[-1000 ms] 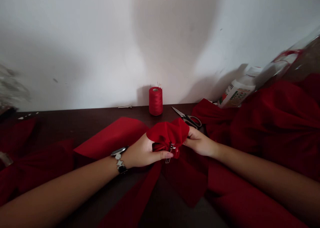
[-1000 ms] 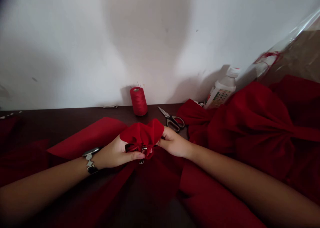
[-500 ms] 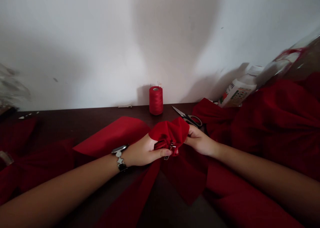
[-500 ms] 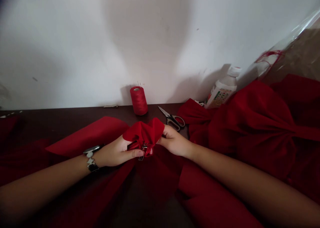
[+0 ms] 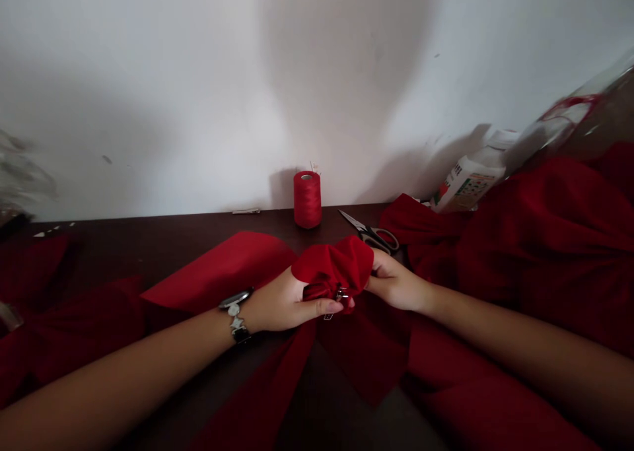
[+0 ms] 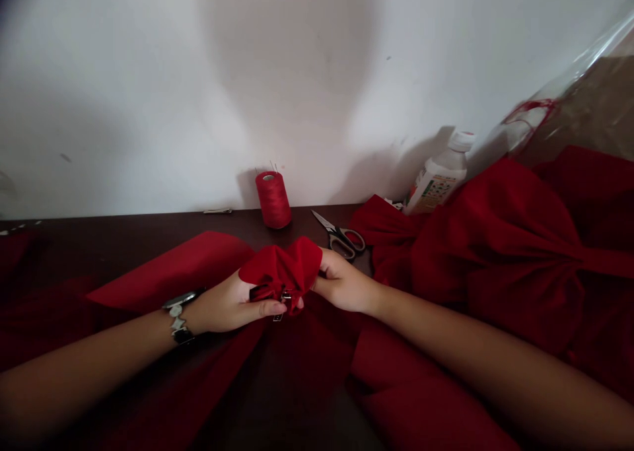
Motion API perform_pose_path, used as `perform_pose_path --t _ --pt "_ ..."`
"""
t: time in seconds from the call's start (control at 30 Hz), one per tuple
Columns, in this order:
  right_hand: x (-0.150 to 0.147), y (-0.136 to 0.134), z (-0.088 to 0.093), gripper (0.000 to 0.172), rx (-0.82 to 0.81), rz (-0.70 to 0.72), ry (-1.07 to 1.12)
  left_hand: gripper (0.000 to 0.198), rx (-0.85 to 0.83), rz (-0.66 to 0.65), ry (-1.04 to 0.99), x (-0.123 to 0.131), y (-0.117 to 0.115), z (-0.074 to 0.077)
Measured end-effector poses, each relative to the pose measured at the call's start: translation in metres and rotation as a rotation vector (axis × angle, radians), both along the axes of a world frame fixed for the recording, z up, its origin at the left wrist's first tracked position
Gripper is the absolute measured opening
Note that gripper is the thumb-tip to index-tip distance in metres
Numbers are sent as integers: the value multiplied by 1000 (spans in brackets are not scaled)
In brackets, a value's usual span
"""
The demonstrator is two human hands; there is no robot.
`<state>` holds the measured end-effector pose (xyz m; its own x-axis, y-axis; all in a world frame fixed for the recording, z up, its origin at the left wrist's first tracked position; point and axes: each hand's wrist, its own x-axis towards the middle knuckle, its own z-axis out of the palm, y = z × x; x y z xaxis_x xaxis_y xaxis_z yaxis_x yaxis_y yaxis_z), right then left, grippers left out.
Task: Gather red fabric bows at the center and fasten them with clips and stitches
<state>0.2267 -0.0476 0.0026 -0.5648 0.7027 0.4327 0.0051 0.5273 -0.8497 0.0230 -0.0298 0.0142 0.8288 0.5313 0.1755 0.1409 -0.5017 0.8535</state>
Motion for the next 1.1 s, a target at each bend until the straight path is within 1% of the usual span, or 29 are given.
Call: perform_pose_path --t 0.13,0.17,0.27,0.3,0.33,0.4,0.47,0.53,0.7,0.77,0.83,0.97,1.1 --pt "0 1 -1 24 -20 -31 -1 20 107 125 -44 0 0 -2" --pt "0 2 -2 23 -38 -36 11 24 131 150 -45 0 0 -2" --pt "1 3 -5 24 -122 -46 54 56 188 234 -12 1 -1 -3" --pt "1 3 -5 24 -142 -50 64 61 198 264 4 2 -1 -4" --pt "1 3 -6 24 -153 -52 70 60 204 287 19 3 -2 -4" --pt "1 4 -5 23 -153 -53 74 42 205 303 41 3 -2 -4" --pt "2 4 -5 23 -148 -47 76 31 208 278 59 2 -1 -4" --pt "1 3 -5 22 -154 -47 87 27 219 250 78 1 -1 -4" --pt "-1 1 -8 24 -221 -96 158 25 219 217 105 0 1 -4" --pt "-2 1 -9 27 -267 -104 176 25 201 201 99 0 2 -4" --pt "-3 2 -9 28 -279 -99 172 26 184 176 83 1 2 -3" --pt "-2 3 -6 26 -179 -72 110 27 161 126 68 1 3 -3" --pt "0 3 -3 26 -125 -80 60 26 132 118 79 1 3 -4"
